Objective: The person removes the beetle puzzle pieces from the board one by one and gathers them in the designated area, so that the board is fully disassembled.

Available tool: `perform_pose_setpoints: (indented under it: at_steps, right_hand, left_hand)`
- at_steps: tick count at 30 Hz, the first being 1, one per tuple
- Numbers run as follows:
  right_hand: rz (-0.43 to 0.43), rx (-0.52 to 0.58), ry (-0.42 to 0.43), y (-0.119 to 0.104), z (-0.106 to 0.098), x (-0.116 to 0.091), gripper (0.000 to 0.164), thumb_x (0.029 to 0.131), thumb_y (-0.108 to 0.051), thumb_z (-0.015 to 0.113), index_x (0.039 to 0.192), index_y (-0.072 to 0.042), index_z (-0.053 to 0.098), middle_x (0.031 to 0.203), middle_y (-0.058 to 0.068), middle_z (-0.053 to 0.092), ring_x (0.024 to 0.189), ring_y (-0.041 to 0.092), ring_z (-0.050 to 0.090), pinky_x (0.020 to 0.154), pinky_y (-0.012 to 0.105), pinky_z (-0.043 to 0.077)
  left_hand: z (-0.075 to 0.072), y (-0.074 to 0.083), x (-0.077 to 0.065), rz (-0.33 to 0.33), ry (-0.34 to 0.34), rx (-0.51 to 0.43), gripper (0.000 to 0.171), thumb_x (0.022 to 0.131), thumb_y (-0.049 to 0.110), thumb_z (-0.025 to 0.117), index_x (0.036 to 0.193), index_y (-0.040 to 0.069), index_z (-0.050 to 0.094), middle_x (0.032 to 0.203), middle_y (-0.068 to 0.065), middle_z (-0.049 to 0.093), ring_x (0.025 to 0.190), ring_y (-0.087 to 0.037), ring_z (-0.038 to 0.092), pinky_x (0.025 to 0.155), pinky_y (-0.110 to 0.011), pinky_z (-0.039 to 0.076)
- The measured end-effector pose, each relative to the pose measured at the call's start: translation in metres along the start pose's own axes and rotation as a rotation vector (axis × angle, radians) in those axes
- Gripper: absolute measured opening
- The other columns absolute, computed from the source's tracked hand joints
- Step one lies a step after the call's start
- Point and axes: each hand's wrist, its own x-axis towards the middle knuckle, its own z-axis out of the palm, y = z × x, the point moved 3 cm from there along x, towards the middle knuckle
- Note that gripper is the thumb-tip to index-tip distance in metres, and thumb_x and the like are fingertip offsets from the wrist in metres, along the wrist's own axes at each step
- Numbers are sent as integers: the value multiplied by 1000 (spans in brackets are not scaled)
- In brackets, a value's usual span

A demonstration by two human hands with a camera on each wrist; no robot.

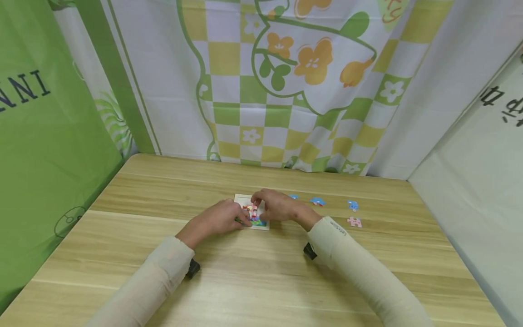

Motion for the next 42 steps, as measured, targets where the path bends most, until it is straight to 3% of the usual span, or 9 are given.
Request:
perform_pose_setpoints:
  at_steps: [6, 12, 27, 38, 42]
  right_hand:
    - [-20, 0, 95, -2, -4, 1, 18, 101, -11, 65, 117, -6, 69, 104, 1, 71, 81, 10, 61, 77, 31, 52]
    - [-21, 12, 174, -4, -6, 0, 5, 102, -15, 67, 103, -11, 69, 94, -3, 72, 79, 8, 62, 70, 30, 50]
    - [69, 8, 239, -2, -13, -7, 4, 99, -17, 70, 97, -13, 70, 90, -5, 71, 83, 10, 64, 76, 34, 51]
    - [81, 54, 248, 13, -26, -36, 4, 98, -14, 70, 95, -12, 70, 87, -6, 69, 80, 11, 62, 73, 35, 50]
    - [77, 69, 255, 20, -32, -52, 4, 98, -11, 69, 94, -10, 70, 86, -5, 68, 80, 14, 62, 74, 35, 50]
  left_hand:
    - [1, -2, 0, -18, -2, -3, 16, 88, 6, 82, 102, 14, 84, 107, 1, 77, 105, -16, 71, 89, -32, 56]
    - [1, -2, 0, -10, 4, 1, 16, 88, 7, 82, 102, 14, 85, 110, -1, 76, 107, -16, 70, 89, -33, 56]
    - [1, -1, -1, -36, -2, -22, 16, 89, 7, 81, 102, 14, 84, 110, 0, 76, 108, -15, 70, 89, -32, 56]
    - [0, 0, -1, -33, 7, -16, 16, 89, 6, 81, 102, 13, 84, 108, -1, 77, 111, -17, 69, 96, -35, 53]
    - [0, 1, -2, -67, -5, -25, 17, 89, 5, 80, 103, 14, 84, 111, -2, 76, 113, -18, 69, 98, -37, 52]
